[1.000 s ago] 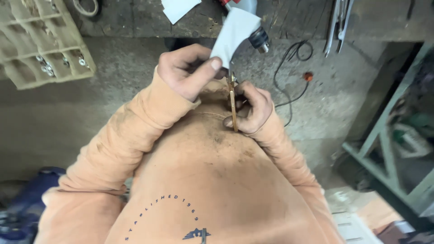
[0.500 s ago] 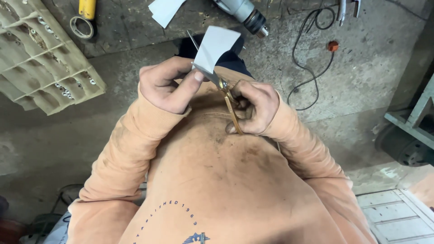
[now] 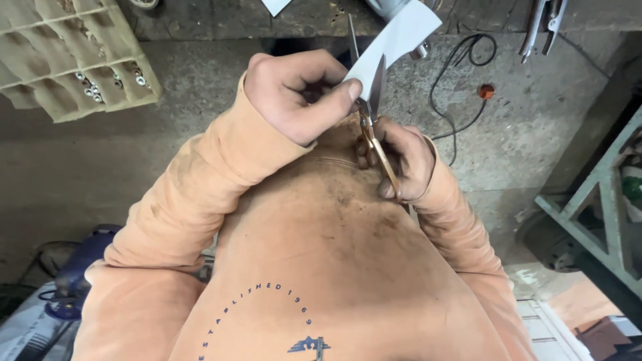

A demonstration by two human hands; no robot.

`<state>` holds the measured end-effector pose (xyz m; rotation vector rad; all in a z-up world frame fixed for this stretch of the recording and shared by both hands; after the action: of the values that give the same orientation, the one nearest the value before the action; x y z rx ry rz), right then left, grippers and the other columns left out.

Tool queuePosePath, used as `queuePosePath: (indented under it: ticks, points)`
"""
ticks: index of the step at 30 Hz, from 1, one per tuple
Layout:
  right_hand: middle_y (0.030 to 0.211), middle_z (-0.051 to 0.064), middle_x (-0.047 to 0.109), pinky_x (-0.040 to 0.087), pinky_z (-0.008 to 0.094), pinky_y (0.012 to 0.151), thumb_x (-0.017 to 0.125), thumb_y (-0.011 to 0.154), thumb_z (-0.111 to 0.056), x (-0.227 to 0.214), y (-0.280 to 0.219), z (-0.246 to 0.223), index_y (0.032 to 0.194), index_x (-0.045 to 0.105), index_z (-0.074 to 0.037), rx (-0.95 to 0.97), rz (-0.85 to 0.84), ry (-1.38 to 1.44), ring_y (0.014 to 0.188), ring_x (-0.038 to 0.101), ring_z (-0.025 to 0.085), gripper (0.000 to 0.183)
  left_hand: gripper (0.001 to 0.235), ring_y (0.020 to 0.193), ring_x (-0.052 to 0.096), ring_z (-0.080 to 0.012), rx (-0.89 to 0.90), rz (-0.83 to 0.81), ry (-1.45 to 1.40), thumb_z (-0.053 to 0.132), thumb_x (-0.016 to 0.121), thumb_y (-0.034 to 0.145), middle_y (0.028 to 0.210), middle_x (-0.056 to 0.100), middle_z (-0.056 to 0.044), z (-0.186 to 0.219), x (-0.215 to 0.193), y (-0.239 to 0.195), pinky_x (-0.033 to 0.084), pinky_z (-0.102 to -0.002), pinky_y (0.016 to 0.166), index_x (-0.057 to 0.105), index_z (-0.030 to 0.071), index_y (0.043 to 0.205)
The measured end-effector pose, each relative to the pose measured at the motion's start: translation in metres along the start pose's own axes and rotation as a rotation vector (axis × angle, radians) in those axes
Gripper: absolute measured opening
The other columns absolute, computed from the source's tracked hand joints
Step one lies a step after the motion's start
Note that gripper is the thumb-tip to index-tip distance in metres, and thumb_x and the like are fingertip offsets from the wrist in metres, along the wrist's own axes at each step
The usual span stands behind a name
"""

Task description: Applying and trimming white tape or paper labels on a power drill using scissors at a workbench.

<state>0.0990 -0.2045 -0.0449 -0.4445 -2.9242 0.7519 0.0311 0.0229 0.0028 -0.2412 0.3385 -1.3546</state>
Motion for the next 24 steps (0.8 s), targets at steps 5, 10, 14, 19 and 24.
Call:
queuePosePath:
  ticks: [5,10,14,19,24]
  points:
    - [0.09,0.004,0.069,0.055,0.027,0.074,0.07,0.063,-0.093,0.002,-0.001,0.005,0.105,0.062,-0.003,0.016,0.013,-0.005,0.08,0.066,0.014,0.1,0.019,0.059,0.067,-0.0092,0.067,0.03,0.057,0.023,0.072,0.099,0.071,0.072,-0.006,-0.002,-0.002,-0.004,0.053,-0.027,0.056,0.075,0.005,0.098]
    - [0.092,0.002,0.069,0.054,0.026,0.076,0.067,0.064,-0.095,0.005,-0.003,0.014,0.108,0.063,-0.003,-0.038,0.041,-0.015,0.082,0.066,0.013,0.102,0.019,0.058,0.066,-0.0101,0.099,0.043,0.031,0.023,0.072,0.1,0.071,0.071,-0.007,-0.01,0.001,-0.006,0.052,-0.027,0.056,0.074,0.004,0.098]
    - [0.09,0.001,0.068,0.051,0.025,0.073,0.066,0.062,-0.096,0.011,0.0,0.002,0.117,0.063,-0.001,0.004,0.06,0.04,0.08,0.064,0.011,0.109,0.019,0.057,0.065,-0.011,0.108,0.057,0.018,0.023,0.072,0.1,0.07,0.071,-0.008,-0.01,0.002,-0.008,0.052,-0.027,0.055,0.075,0.004,0.098]
    - [0.092,0.001,0.066,0.051,0.024,0.072,0.069,0.062,-0.095,0.013,-0.002,0.005,0.115,0.061,0.0,-0.005,0.075,0.089,0.082,0.066,0.011,0.108,0.019,0.061,0.07,-0.0085,0.105,0.041,-0.048,0.022,0.07,0.103,0.074,0.074,-0.006,-0.008,0.003,-0.011,0.055,-0.026,0.057,0.074,0.005,0.1]
    - [0.089,0.001,0.067,0.052,0.025,0.072,0.068,0.062,-0.095,0.014,-0.003,0.007,0.111,0.061,-0.001,-0.012,0.095,0.049,0.08,0.066,0.012,0.106,0.018,0.057,0.068,-0.0092,0.104,0.052,-0.015,0.022,0.071,0.101,0.071,0.072,-0.007,-0.007,0.005,-0.01,0.053,-0.026,0.055,0.075,0.004,0.099]
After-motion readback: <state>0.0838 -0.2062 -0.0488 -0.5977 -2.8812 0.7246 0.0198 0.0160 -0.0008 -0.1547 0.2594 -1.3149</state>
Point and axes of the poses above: each hand's wrist, its own y-axis towards the middle knuckle, its own x-axis out of the palm, z = x × y, the point moved 3 cm from there along y, towards the middle knuckle
